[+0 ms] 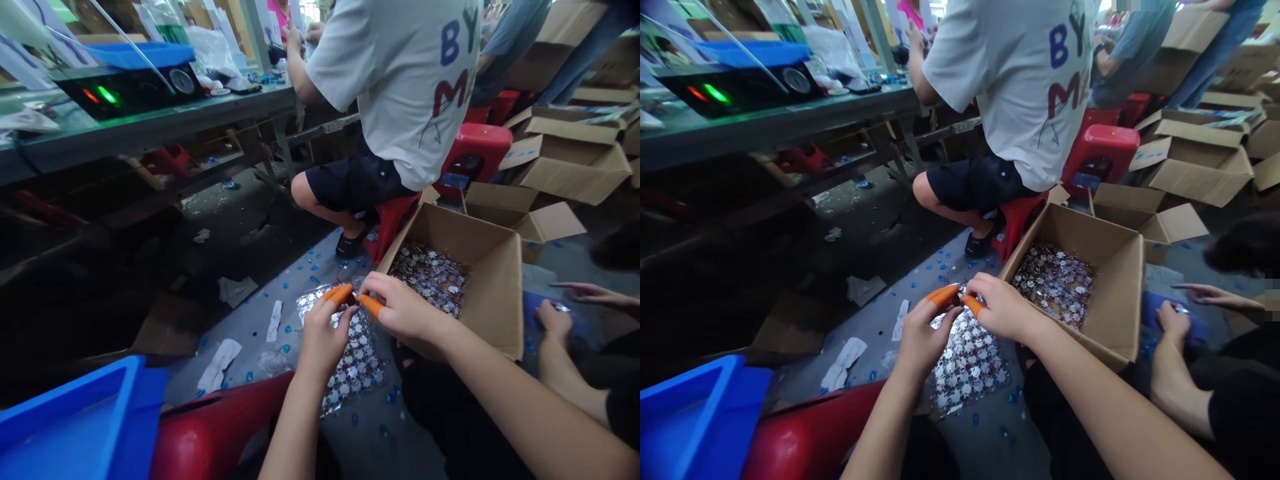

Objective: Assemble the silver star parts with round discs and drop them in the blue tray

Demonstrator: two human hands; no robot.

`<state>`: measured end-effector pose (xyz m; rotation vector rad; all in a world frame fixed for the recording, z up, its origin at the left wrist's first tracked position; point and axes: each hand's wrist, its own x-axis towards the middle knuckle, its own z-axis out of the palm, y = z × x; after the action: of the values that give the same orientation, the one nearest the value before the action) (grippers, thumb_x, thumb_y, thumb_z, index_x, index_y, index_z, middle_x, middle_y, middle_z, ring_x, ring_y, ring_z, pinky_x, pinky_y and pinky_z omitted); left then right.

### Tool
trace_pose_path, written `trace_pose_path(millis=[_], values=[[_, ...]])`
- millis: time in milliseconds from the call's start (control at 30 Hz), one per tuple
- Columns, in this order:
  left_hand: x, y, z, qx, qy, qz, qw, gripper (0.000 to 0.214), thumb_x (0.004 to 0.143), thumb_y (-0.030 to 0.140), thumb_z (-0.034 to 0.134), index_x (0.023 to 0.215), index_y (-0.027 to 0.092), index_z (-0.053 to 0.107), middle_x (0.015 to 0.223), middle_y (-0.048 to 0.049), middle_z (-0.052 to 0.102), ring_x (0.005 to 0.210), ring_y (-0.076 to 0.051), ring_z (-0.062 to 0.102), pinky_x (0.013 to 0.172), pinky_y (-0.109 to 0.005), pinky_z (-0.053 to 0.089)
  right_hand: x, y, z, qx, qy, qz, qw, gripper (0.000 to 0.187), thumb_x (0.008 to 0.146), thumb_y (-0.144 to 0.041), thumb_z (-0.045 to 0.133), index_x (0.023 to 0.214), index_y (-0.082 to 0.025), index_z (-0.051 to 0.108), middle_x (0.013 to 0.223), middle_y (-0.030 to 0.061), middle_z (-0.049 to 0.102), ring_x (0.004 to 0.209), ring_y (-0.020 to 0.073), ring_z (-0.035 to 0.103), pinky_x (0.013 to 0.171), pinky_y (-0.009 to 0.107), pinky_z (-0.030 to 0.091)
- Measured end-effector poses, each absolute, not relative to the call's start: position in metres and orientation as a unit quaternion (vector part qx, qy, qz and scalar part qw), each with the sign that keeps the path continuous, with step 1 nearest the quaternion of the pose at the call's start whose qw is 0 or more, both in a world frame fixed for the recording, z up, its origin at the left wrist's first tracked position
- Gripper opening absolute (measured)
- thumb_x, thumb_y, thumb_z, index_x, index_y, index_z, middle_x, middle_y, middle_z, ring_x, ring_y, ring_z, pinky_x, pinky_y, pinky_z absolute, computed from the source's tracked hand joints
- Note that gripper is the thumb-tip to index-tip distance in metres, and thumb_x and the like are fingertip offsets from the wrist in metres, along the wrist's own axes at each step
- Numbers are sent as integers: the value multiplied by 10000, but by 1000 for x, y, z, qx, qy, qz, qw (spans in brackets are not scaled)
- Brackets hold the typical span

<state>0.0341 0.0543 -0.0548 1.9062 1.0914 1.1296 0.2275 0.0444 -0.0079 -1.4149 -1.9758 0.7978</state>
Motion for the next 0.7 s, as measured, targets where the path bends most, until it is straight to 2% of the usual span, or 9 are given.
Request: trace_pose_path(millis=[100,267,367,500,600,700], values=[[37,53,-52,651,436,449,430,347,866,284,728,1205,217,705,1121,-90,706,970,-212,708,912,-355,589,230,45,-5,-524,-711,350,313,72,918,-181,589,927,-171,659,899,20,579,671,114,460,602,244,364],[44,53,-44,495,441,485,570,442,796,343,802,1195,178,708,1180,-114,711,1068,-241,687,955,-364,567,232,46,1,-497,-675,418,350,170,922,-311,640,1010,-170,672,965,29,592,630,98,416,555,243,353],[45,52,-41,463,440,490,593,466,769,365,826,1176,164,718,1177,-124,716,1078,-254,683,975,-386,554,232,47,-1,-499,-665,415,370,250,903,-393,677,1002,-164,683,935,23,581,593,87,381,525,246,328],[45,50,-41,453,452,493,590,467,770,403,821,1159,162,726,1150,-131,725,1076,-267,684,991,-416,543,232,49,-6,-525,-625,427,389,369,829,-465,757,1039,-166,703,741,-26,492,565,90,365,497,244,291],[45,50,-40,451,444,502,590,442,766,397,826,1133,171,731,1170,-129,720,1071,-263,688,956,-399,562,230,49,-9,-531,-578,481,391,462,782,-496,794,1095,-165,716,620,-56,414,542,93,339,474,237,252],[45,51,-39,459,425,501,598,423,770,390,823,1120,172,726,1140,-125,728,1026,-250,703,913,-382,581,228,48,-12,-507,-525,552,403,540,742,-516,817,1130,-154,716,584,-64,402,528,83,298,462,228,219]])
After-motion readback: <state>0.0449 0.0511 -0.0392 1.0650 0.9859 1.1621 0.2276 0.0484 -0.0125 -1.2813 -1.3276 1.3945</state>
